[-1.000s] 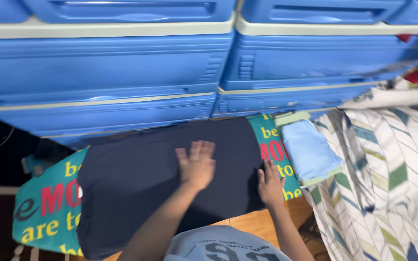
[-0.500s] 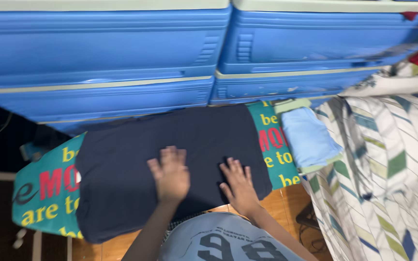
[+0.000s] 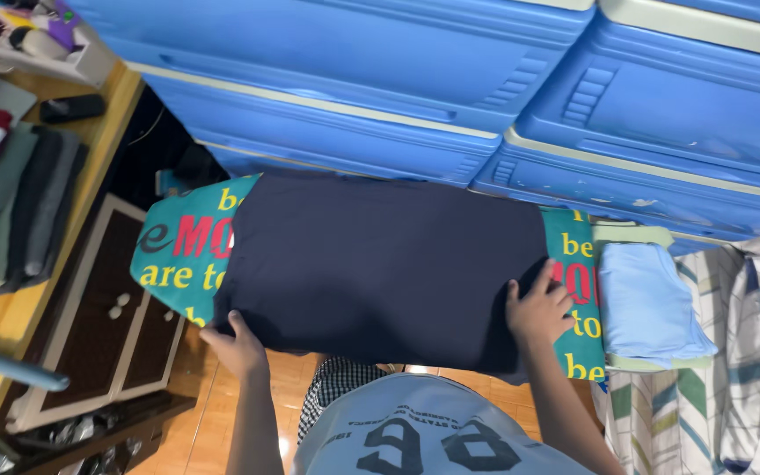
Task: The person folds a dark blue shirt by smoothing it out on a patterned surface and turning it over.
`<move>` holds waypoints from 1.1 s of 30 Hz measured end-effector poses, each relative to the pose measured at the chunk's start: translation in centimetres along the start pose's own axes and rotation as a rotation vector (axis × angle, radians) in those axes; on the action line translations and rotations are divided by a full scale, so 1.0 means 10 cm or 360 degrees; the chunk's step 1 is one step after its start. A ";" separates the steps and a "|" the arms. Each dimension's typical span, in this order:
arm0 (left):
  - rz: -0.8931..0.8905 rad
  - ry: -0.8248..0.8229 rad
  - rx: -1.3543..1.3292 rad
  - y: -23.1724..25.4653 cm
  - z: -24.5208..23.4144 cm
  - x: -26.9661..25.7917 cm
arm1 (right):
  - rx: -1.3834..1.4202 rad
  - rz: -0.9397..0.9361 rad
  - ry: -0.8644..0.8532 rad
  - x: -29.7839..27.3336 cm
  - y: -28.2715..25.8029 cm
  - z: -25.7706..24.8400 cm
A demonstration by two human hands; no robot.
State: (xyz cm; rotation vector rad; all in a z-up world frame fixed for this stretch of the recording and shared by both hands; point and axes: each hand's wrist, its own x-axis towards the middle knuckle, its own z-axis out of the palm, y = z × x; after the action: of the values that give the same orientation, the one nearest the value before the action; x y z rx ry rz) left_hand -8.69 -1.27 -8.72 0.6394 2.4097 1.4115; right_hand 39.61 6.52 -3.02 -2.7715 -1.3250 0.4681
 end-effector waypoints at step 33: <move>0.1855 -0.0930 0.0792 1.43 0.78 -1.29 | 0.0096 -0.1662 0.0046 -1.06 -1.20 0.18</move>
State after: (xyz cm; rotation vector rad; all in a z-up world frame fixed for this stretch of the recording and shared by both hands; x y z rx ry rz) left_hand 9.26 4.18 0.15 2.4212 1.8472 0.6143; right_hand 23.78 5.85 -0.10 -1.6392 -2.3635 0.3558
